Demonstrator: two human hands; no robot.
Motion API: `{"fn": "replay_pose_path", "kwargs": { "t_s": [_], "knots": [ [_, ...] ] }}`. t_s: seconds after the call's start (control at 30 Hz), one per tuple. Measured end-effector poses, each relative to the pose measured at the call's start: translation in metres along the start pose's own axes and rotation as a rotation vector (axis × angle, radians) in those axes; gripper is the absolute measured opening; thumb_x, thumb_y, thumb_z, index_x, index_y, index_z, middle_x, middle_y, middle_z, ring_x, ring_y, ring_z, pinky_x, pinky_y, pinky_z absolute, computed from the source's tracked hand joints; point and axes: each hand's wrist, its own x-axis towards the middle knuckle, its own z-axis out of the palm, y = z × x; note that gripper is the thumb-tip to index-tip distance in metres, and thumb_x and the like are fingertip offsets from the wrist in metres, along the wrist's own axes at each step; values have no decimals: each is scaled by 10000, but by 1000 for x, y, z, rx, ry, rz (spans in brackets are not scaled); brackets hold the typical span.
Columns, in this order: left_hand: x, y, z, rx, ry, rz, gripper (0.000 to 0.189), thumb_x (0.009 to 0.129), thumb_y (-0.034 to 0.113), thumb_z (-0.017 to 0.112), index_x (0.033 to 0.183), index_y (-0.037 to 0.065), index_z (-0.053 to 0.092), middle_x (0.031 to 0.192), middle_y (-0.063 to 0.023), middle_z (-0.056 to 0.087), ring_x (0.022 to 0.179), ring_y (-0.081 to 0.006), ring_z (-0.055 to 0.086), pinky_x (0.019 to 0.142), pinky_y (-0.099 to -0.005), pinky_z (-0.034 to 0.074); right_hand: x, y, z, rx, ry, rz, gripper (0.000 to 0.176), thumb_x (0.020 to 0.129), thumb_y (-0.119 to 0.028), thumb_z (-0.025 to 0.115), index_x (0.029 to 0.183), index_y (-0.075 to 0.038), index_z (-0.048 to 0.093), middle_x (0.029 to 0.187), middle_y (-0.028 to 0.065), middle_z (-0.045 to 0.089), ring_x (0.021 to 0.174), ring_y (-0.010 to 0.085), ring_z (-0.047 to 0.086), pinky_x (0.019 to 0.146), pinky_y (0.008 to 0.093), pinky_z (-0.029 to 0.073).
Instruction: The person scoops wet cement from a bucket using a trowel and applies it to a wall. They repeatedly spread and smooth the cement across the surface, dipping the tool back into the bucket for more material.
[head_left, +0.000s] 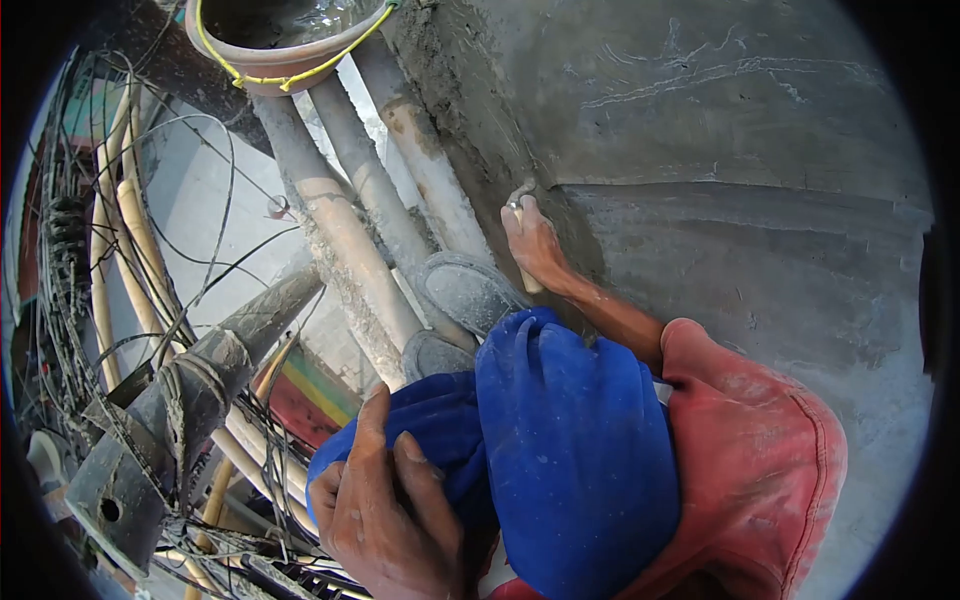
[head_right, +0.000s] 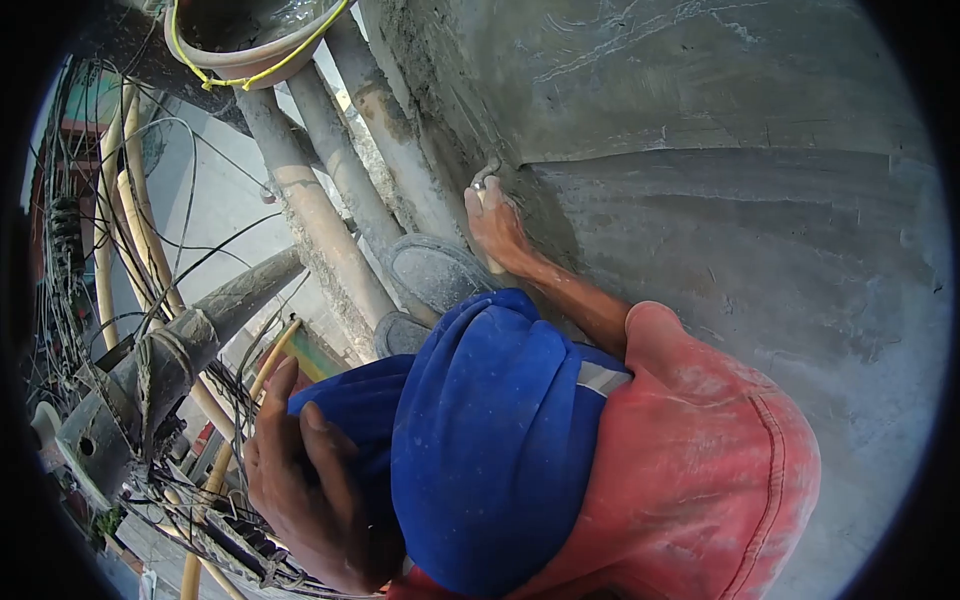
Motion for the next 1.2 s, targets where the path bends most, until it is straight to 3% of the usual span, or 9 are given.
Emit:
{"fn": "replay_pose_path", "kwargs": {
  "t_s": [0.13, 0.27, 0.4, 0.57, 0.77, 0.87, 0.97, 1.1, 1.2],
  "knots": [
    [2, 0, -1, -7, -42, -9, 313, 915, 136, 465, 1180, 20, 586, 779, -112, 628, 696, -219, 530, 697, -345, 414, -29, 29, -10, 26, -201, 122, 398, 919, -361, 475, 1043, 17, 457, 935, 302, 600, 919, 458, 587, 791, 497, 442],
    [0, -1, -3, -20, -50, 5, 315, 925, 142, 469, 1194, 19, 579, 963, -160, 650, 728, -223, 542, 706, -347, 424, -31, 66, 16, 29, -228, 217, 432, 914, -363, 477, 1072, 39, 462, 980, 302, 599, 963, 457, 577, 815, 498, 434],
    [0, -7, 0, 16, 2, 104, 312, 933, 143, 463, 1199, 28, 580, 864, -140, 643, 696, -196, 532, 678, -331, 417, -19, 67, 26, 35, -121, 206, 435, 916, -365, 477, 1074, 40, 464, 985, 307, 598, 961, 463, 576, 813, 501, 434],
    [-1, 0, -2, -60, -55, -66, 314, 938, 151, 468, 1202, 22, 578, 689, -83, 579, 556, -149, 483, 562, -302, 378, -39, 21, -15, 95, -49, 170, 410, 924, -375, 477, 1055, 12, 460, 961, 303, 600, 946, 440, 590, 795, 495, 440],
    [3, -8, 8, -94, 41, 61, 313, 938, 152, 478, 1196, 5, 577, 719, -89, 596, 572, -112, 515, 554, -278, 405, -55, 29, -55, -50, -315, 154, 400, 919, -379, 498, 1004, 12, 486, 957, 286, 606, 923, 403, 604, 794, 478, 438],
    [3, -1, 1, -179, -72, -127, 314, 938, 153, 482, 1196, 1, 575, 765, -95, 610, 563, -98, 521, 532, -255, 409, -67, 69, -39, -163, -254, 122, 402, 911, -379, 511, 991, 15, 496, 934, 278, 606, 906, 411, 598, 788, 478, 429],
    [0, -3, 5, -142, -3, -49, 312, 942, 148, 478, 1200, 4, 574, 745, -87, 608, 530, -88, 502, 500, -241, 392, -63, 78, -41, -134, -264, 202, 418, 911, -385, 504, 1005, 22, 493, 911, 277, 604, 885, 425, 591, 780, 486, 421],
    [0, -3, 4, -93, -5, -7, 313, 947, 148, 470, 1211, 12, 569, 684, -63, 587, 533, -82, 499, 493, -236, 378, -60, 53, -50, -62, -212, 246, 415, 916, -380, 495, 997, 27, 486, 899, 278, 603, 883, 440, 584, 776, 491, 421],
    [-1, 0, 2, -113, -37, -121, 315, 942, 141, 475, 1220, 21, 563, 616, -40, 553, 525, -81, 492, 495, -239, 367, -58, 28, -61, -38, -192, 203, 414, 923, -384, 490, 977, 26, 480, 857, 267, 596, 840, 403, 593, 751, 476, 428]
  ]
}}
